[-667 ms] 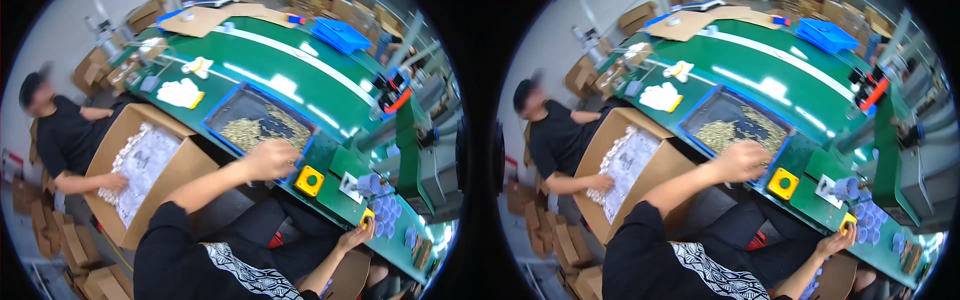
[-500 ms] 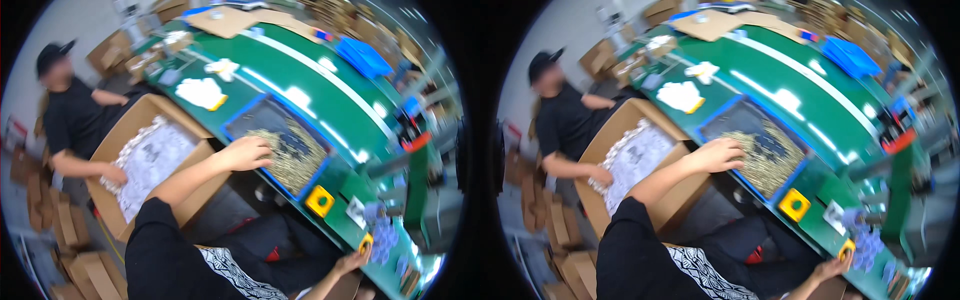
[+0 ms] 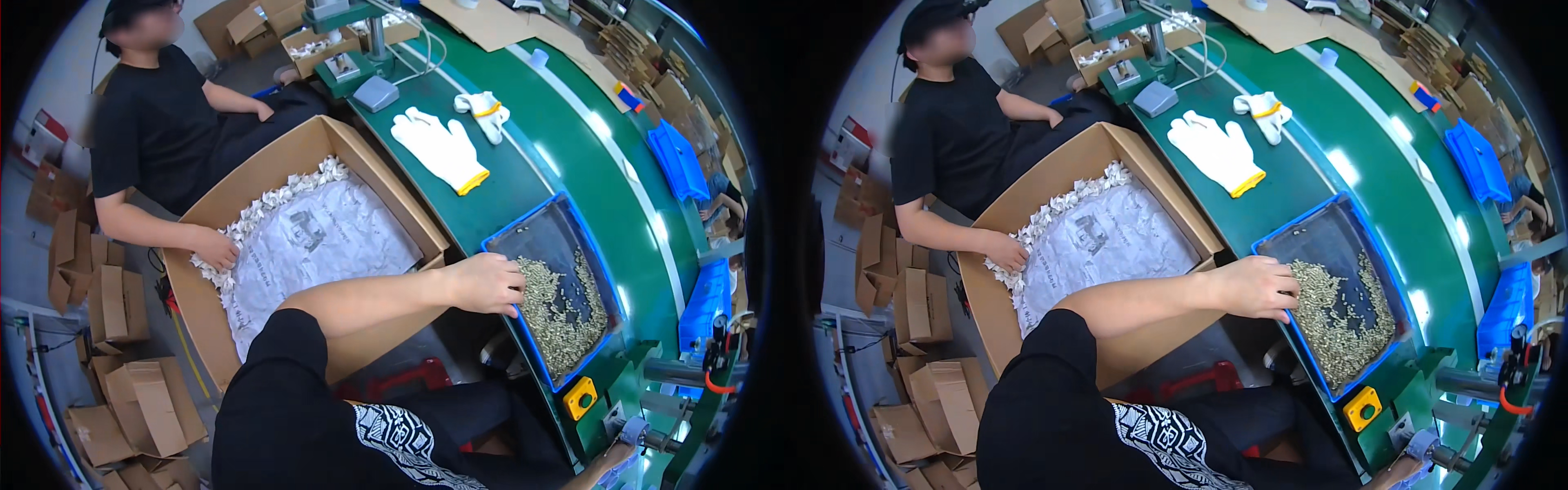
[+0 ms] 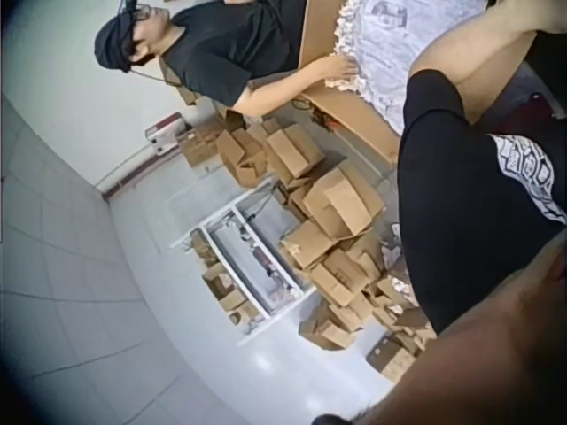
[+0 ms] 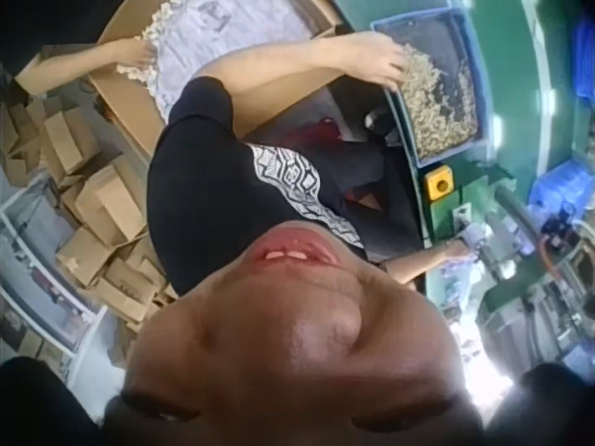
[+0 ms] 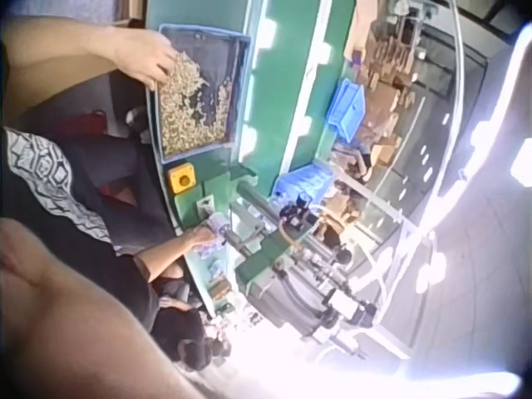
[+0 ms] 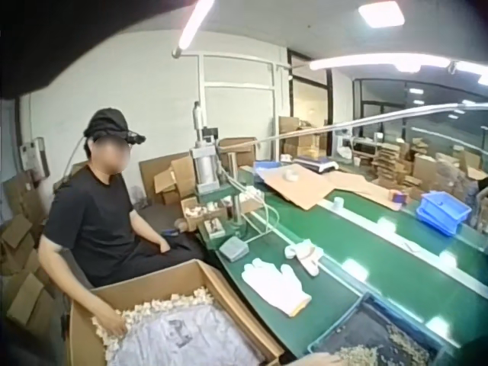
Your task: The person is using a manual or semi-automatic press to assemble components into small blue containers at a manufacturing station.
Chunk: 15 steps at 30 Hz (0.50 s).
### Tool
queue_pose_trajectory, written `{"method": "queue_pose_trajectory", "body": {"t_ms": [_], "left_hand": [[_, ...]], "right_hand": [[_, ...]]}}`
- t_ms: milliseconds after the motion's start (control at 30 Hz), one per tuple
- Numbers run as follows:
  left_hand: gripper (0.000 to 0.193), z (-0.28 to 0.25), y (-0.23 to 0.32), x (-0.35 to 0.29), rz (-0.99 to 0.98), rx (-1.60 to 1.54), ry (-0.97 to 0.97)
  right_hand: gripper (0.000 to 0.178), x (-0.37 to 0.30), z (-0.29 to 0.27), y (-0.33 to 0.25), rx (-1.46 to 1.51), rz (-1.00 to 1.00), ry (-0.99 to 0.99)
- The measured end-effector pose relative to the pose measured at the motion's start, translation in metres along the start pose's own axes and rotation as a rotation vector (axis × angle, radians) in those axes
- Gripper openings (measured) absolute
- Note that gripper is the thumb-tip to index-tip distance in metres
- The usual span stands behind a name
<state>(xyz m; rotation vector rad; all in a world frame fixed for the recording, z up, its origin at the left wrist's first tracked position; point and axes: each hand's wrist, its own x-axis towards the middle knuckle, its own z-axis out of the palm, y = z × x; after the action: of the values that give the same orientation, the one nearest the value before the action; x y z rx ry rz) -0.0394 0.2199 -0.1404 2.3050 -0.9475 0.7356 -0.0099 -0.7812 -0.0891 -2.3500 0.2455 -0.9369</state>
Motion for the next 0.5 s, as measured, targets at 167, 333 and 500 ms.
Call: {"method": "queue_pose_trajectory", "body": {"t_ms": [167,333,500], "left_hand": [[0.029,-0.005,-0.002,-0.025,-0.118,-0.003,-0.042],[0.031,0.005,0.0,-0.018,-0.116,-0.1,0.128],[0.03,-0.002,-0.002,-0.023,-0.194,-0.019,0.072]], "right_hand": [[0.058,0.056,-0.029,-0.036,0.223,0.13,-0.141],[0.065,0.03,-0.04,-0.096,0.292,0.149,-0.062],[0.073,-0.109,0.154,-0.236,0.523,0.323,-0.129]]}}
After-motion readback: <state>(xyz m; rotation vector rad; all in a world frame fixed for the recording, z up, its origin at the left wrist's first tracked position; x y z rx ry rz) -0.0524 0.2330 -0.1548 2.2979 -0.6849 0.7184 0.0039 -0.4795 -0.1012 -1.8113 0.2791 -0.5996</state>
